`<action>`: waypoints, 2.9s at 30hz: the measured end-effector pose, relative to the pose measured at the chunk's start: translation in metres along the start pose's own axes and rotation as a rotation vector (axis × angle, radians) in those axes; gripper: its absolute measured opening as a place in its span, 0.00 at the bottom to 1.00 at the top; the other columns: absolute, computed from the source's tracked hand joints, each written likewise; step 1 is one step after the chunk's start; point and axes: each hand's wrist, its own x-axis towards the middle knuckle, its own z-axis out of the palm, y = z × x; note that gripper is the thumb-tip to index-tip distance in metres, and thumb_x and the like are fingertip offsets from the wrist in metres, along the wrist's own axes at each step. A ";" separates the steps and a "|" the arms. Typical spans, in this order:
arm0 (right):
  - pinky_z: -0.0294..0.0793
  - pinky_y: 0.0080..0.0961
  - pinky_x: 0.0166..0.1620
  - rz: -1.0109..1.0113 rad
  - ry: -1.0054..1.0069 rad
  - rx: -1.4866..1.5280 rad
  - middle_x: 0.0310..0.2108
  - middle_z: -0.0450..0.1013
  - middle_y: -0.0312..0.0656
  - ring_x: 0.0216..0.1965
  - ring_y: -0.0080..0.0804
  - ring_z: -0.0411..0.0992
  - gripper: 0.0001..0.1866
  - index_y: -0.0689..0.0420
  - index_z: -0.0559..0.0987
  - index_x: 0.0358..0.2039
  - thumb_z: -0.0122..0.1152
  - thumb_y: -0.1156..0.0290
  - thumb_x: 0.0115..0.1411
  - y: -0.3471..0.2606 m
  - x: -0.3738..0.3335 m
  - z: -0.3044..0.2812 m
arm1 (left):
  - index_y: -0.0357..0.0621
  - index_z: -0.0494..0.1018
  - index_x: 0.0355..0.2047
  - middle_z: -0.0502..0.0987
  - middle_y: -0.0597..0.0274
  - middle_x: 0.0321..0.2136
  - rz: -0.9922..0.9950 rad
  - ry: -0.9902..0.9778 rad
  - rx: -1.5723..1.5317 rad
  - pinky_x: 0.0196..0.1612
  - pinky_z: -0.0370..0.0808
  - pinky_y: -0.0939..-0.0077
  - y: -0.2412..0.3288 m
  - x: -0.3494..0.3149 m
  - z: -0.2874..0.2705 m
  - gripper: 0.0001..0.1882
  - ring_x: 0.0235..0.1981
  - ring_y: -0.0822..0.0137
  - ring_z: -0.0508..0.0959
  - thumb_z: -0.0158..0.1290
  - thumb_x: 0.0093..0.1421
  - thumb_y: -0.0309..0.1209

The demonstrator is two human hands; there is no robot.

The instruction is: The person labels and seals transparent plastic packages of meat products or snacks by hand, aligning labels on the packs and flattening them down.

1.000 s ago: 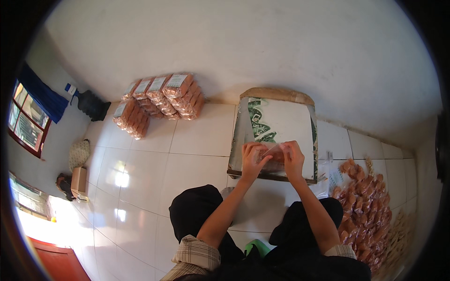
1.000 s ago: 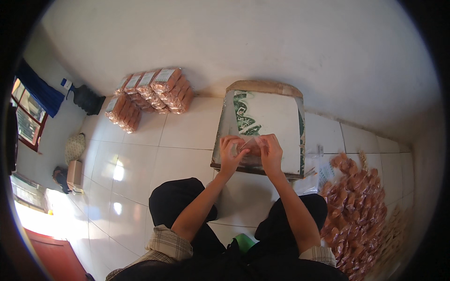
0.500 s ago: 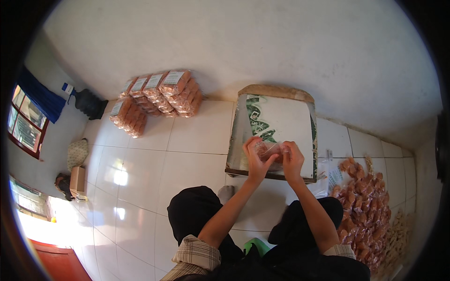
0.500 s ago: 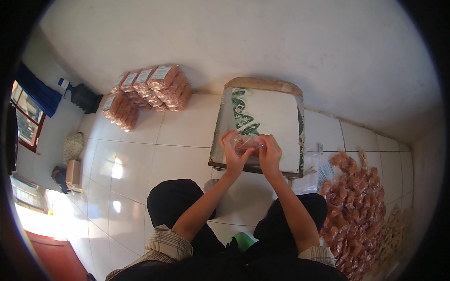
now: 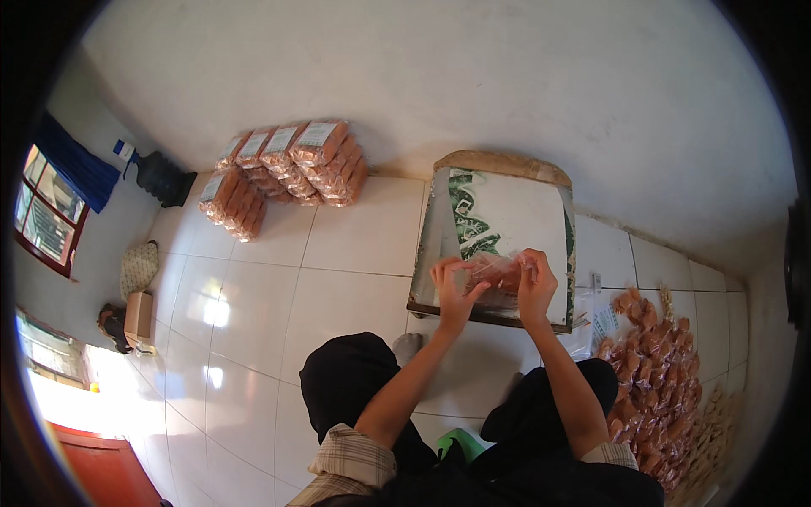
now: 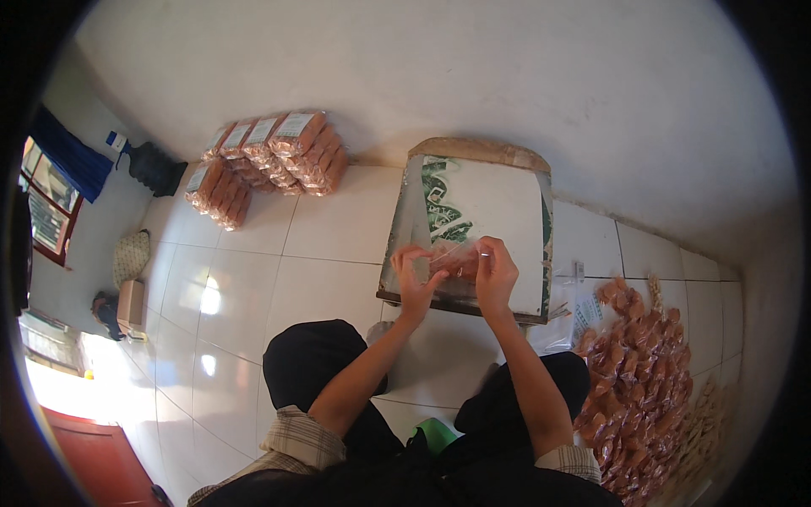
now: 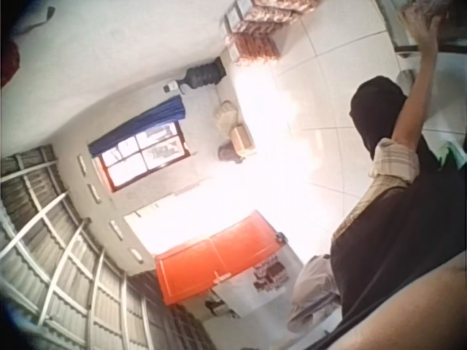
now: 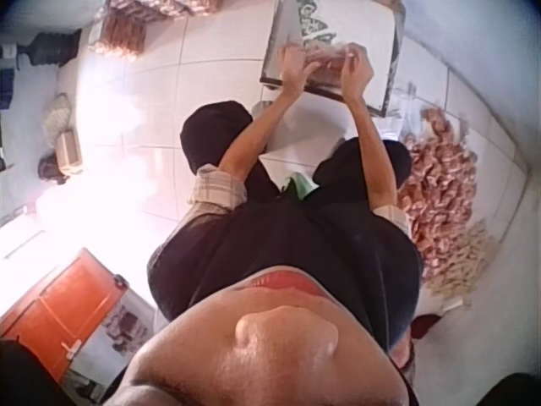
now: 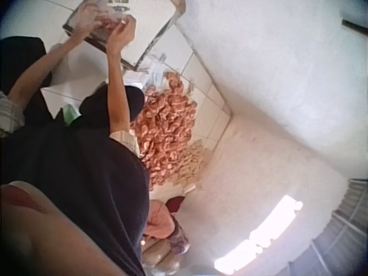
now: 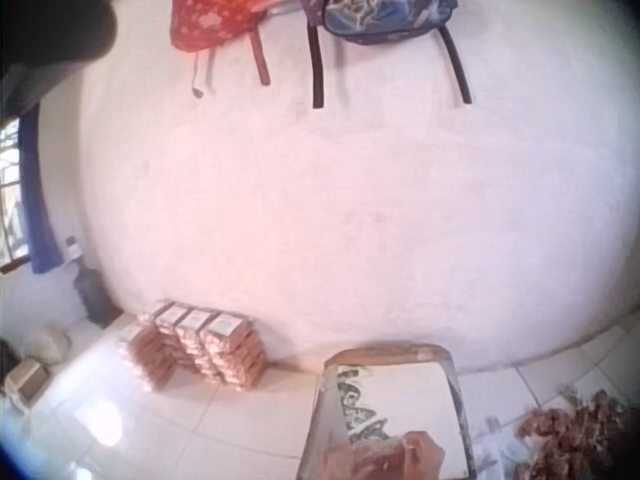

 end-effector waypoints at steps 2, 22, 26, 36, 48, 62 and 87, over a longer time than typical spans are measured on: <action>0.69 0.21 0.30 0.024 -0.012 -0.011 0.23 0.69 0.43 0.25 0.28 0.70 0.03 0.63 0.72 0.32 0.51 0.78 0.59 0.000 0.001 -0.001 | 0.43 0.71 0.36 0.71 0.60 0.38 0.055 -0.053 -0.044 0.45 0.67 0.68 -0.002 0.004 -0.006 0.21 0.42 0.58 0.69 0.65 0.41 0.30; 0.69 0.23 0.28 -0.077 -0.015 -0.119 0.23 0.70 0.45 0.24 0.34 0.71 0.03 0.62 0.73 0.33 0.52 0.78 0.58 0.000 0.004 -0.002 | 0.40 0.72 0.27 0.73 0.58 0.28 0.009 -0.010 -0.222 0.47 0.67 0.62 0.034 0.037 0.013 0.10 0.35 0.62 0.75 0.62 0.45 0.25; 0.68 0.26 0.27 -0.066 -0.015 -0.003 0.24 0.70 0.46 0.24 0.38 0.70 0.03 0.62 0.73 0.33 0.53 0.79 0.57 0.001 0.021 0.006 | 0.39 0.70 0.25 0.72 0.57 0.26 0.084 -0.367 -0.360 0.46 0.68 0.61 0.012 0.059 0.017 0.08 0.30 0.62 0.76 0.60 0.49 0.27; 0.67 0.26 0.32 -0.114 -0.076 -0.084 0.26 0.68 0.43 0.28 0.35 0.69 0.02 0.63 0.74 0.27 0.56 0.77 0.54 -0.012 0.034 -0.011 | 0.38 0.66 0.27 0.71 0.59 0.24 -0.016 -0.246 -0.416 0.24 0.71 0.77 0.011 0.041 0.035 0.11 0.23 0.65 0.75 0.59 0.49 0.22; 0.68 0.26 0.38 -0.062 -0.197 -0.163 0.29 0.70 0.43 0.33 0.35 0.69 0.07 0.62 0.71 0.30 0.59 0.75 0.53 -0.005 0.024 -0.048 | 0.39 0.64 0.27 0.70 0.61 0.25 -0.015 -0.252 -0.381 0.26 0.69 0.82 0.014 0.038 0.035 0.11 0.21 0.75 0.72 0.57 0.54 0.25; 0.67 0.28 0.32 -0.214 0.103 -0.222 0.28 0.66 0.42 0.27 0.37 0.67 0.05 0.62 0.72 0.35 0.53 0.79 0.57 -0.021 0.021 -0.014 | 0.40 0.65 0.24 0.69 0.61 0.21 0.003 -0.215 -0.344 0.26 0.68 0.73 0.023 0.035 0.035 0.11 0.24 0.62 0.70 0.58 0.53 0.28; 0.69 0.33 0.41 -0.460 0.012 -0.303 0.38 0.68 0.47 0.39 0.45 0.67 0.15 0.62 0.72 0.42 0.56 0.83 0.52 -0.020 0.017 -0.038 | 0.38 0.69 0.27 0.72 0.67 0.20 -0.258 -0.117 -0.451 0.26 0.66 0.85 0.031 0.032 0.046 0.07 0.22 0.80 0.69 0.52 0.60 0.29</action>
